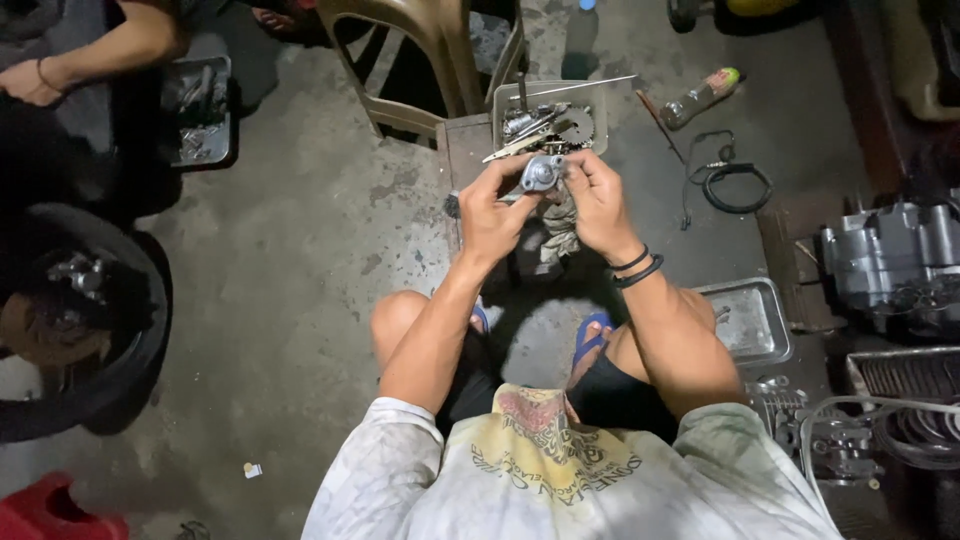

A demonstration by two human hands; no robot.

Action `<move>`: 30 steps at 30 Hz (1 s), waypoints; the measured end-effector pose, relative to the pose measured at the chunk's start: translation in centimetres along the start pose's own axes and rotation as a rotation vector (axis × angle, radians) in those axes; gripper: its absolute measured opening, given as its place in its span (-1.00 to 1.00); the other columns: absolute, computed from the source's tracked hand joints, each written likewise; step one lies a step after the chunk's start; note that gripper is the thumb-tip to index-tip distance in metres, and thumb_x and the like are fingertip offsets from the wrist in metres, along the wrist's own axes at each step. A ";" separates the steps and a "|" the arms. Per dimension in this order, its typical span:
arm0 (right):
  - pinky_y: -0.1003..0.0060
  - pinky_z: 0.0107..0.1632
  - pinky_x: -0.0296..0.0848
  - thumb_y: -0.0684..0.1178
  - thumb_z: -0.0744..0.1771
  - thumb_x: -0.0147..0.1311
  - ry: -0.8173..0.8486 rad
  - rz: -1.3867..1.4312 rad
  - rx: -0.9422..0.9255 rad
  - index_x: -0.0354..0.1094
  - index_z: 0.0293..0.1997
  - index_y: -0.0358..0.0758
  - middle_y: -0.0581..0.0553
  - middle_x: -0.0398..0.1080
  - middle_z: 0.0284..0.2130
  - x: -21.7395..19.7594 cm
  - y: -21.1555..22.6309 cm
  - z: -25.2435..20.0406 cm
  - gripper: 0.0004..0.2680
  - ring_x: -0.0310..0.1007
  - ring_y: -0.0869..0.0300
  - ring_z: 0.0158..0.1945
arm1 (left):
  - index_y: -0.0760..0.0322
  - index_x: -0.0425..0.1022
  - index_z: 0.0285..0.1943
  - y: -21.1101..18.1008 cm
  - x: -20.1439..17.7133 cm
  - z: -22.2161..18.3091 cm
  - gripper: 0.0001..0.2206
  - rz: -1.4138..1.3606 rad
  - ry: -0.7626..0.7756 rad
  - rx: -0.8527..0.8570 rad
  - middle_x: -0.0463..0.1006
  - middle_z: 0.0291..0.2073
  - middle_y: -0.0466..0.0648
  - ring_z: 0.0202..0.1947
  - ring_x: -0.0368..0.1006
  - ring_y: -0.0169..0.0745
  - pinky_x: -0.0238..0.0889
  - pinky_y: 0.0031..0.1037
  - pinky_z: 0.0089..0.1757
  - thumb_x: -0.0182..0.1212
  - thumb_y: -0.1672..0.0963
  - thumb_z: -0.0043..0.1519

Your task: The person sits on the floor and uses a screwdriver to adjust a small mechanical part, then wipes it with a cloth. They repeat the process of adjusting and wiping the part multiple times.

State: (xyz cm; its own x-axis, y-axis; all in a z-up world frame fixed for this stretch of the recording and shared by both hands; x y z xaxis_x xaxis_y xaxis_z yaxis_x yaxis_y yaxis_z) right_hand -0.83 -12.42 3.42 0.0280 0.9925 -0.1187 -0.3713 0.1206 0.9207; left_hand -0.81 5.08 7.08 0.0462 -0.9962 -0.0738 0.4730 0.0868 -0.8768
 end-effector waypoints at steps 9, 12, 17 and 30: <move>0.42 -0.03 0.38 -0.05 0.43 0.17 -0.299 0.219 0.024 0.37 0.02 -0.26 0.02 0.41 -0.22 0.7 1.8 -0.5 -0.86 0.35 0.39 -0.16 | 0.31 0.53 0.00 -0.7 -0.3 -3.1 -0.79 -0.635 -0.173 -0.623 0.63 -0.27 0.06 -0.24 0.65 -0.03 0.60 -0.33 -0.17 0.37 0.20 0.20; 0.35 -0.08 0.41 -0.06 0.43 0.18 -0.235 0.129 -0.021 0.44 0.01 -0.34 -0.12 0.45 -0.25 1.0 5.4 -1.2 -0.85 0.40 0.31 -0.16 | 0.20 0.46 0.08 -1.6 -1.3 -3.7 -0.72 -0.702 -0.160 -0.720 0.63 -0.24 -0.01 -0.28 0.66 -0.12 0.62 -0.45 -0.23 0.35 0.11 0.24; 0.26 -0.02 0.48 -0.11 0.39 0.28 -0.165 -0.037 -0.091 0.45 0.07 -0.24 -0.15 0.52 -0.12 1.6 8.0 -3.1 -0.83 0.48 0.22 -0.06 | 0.23 0.46 -0.01 -0.9 -1.3 -5.2 -0.75 -0.711 -0.157 -0.707 0.62 -0.33 -0.01 -0.37 0.66 -0.11 0.63 -0.50 -0.34 0.37 0.07 0.24; 0.16 -0.30 0.50 0.05 0.48 0.01 0.162 -0.695 -0.512 0.55 -0.04 -0.14 -0.08 0.48 -0.45 0.4 14.1 -4.8 -0.81 0.55 -0.04 -0.35 | 0.34 0.53 0.09 -4.8 -0.8 -8.6 -0.70 -0.767 0.008 -0.677 0.63 -0.42 0.07 -0.47 0.65 0.01 0.59 -0.46 -0.47 0.42 0.17 0.20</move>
State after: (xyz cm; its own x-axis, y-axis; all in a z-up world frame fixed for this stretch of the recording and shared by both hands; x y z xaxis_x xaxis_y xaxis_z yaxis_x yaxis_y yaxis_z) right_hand -10.52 -10.46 14.52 0.2853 0.6780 -0.6774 -0.6911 0.6353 0.3447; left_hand -10.71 5.40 7.29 -0.0668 -0.7822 0.6194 -0.2239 -0.5932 -0.7733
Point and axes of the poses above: each hand's wrist, its own z-axis towards the middle knuckle, its own x-axis out of the palm, y = z × x, the point moved 3 cm from there along z, towards the middle knuckle
